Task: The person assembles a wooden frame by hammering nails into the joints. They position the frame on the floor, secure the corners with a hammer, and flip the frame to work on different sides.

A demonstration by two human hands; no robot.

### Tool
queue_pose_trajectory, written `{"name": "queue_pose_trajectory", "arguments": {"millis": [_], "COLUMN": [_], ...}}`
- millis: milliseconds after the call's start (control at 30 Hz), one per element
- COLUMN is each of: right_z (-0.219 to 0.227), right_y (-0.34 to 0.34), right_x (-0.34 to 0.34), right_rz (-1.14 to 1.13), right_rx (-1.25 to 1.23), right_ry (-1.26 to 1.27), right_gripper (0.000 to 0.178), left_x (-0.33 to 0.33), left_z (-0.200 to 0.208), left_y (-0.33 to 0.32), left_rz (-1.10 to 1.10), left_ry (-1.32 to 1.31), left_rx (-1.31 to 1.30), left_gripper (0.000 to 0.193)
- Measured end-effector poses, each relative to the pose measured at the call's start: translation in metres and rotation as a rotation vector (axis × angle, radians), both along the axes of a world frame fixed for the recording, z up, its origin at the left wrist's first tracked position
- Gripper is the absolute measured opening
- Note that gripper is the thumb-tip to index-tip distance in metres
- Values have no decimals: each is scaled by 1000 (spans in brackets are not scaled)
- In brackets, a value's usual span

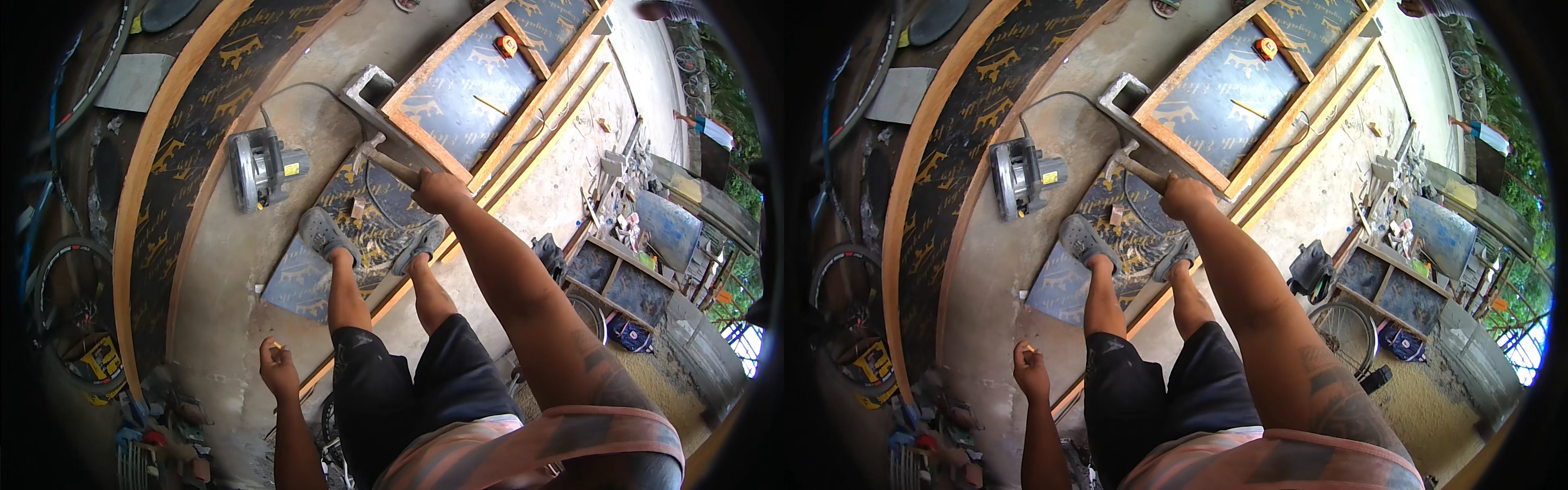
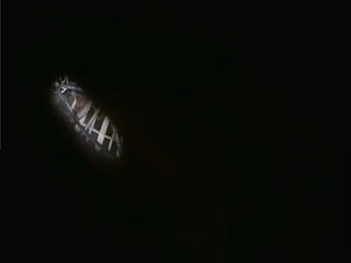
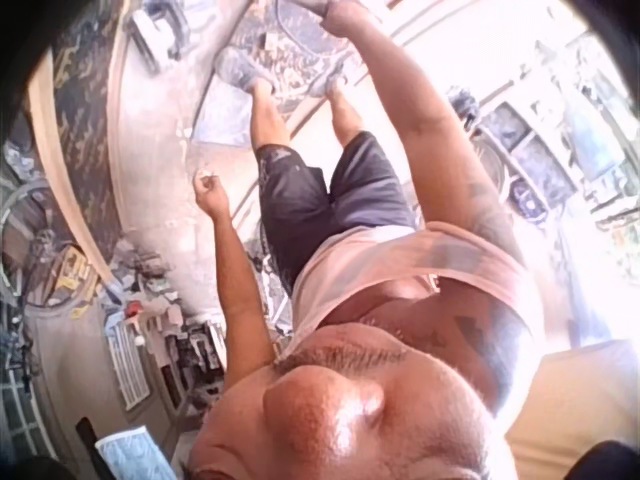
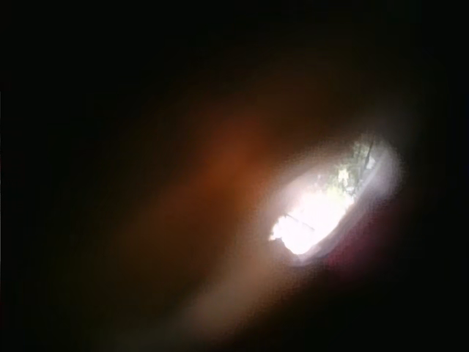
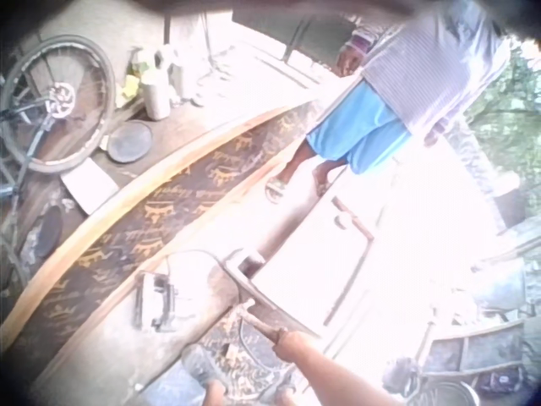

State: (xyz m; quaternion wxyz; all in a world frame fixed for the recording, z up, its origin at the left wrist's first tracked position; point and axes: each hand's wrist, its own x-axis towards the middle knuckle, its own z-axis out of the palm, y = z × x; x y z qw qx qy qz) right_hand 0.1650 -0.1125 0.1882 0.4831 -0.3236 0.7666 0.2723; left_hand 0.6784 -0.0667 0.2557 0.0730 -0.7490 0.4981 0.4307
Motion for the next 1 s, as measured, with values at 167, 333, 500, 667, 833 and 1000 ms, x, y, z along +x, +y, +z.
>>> {"name": "queue_pose_trajectory", "arguments": {"millis": [167,333,500,667,833,1000], "right_z": [-1,-8,-13,1,-17,6], "right_y": [4,13,15,-3,12,-2], "right_x": [-12,-20,-26,-24,-23,-20], "right_rz": [-3,-26,-17,45,-35,39], "right_rx": [-3,-52,-98,-48,-72,-6], "right_ry": [30,73,102,16,107,7], "right_gripper": [49,45,45,41,45,44], "left_x": [4,-13,-9,-11,-25,-19], "left_z": [-15,-14,-22,-19,-13,-16], "left_y": [2,-1,6,9,4,11], "left_rz": [31,27,56,71,41,62], "left_ry": [95,116,156,145,143,154], "left_rx": [30,27,23,19,2,0], "left_gripper": [36,35,33,32,31,30]}}
